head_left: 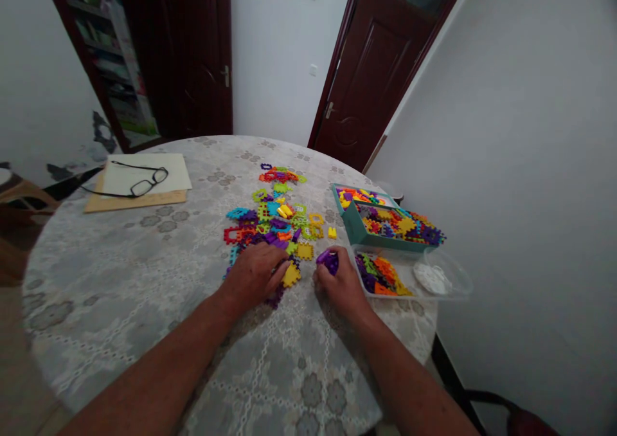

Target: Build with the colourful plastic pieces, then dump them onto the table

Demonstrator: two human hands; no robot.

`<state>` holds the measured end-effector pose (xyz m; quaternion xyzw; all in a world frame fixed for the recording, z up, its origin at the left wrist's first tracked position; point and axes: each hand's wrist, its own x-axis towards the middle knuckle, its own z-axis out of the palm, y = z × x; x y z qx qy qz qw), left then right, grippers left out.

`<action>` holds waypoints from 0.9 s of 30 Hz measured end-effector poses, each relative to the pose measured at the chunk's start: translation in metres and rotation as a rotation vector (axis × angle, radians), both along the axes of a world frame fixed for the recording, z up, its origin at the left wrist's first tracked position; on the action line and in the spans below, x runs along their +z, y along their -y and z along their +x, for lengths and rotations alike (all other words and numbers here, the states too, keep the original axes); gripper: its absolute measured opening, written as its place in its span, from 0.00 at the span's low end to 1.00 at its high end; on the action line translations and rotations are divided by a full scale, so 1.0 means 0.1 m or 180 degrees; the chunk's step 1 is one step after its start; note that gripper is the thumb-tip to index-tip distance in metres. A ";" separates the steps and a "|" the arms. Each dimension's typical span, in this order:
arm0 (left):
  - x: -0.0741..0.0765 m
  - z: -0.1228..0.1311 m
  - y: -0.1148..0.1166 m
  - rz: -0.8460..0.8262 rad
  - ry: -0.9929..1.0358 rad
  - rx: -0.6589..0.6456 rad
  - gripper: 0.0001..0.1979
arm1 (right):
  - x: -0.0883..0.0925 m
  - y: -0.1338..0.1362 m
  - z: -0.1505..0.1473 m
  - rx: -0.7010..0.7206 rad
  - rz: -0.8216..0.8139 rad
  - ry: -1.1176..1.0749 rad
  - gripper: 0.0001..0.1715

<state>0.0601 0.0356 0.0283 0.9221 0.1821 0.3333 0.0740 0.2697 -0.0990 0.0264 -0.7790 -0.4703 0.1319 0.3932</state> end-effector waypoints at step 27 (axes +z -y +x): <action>-0.03 0.09 0.14 -0.0207 -0.0878 -0.0239 0.03 | -0.25 0.03 -0.36 0.1046 0.0698 0.0867 0.28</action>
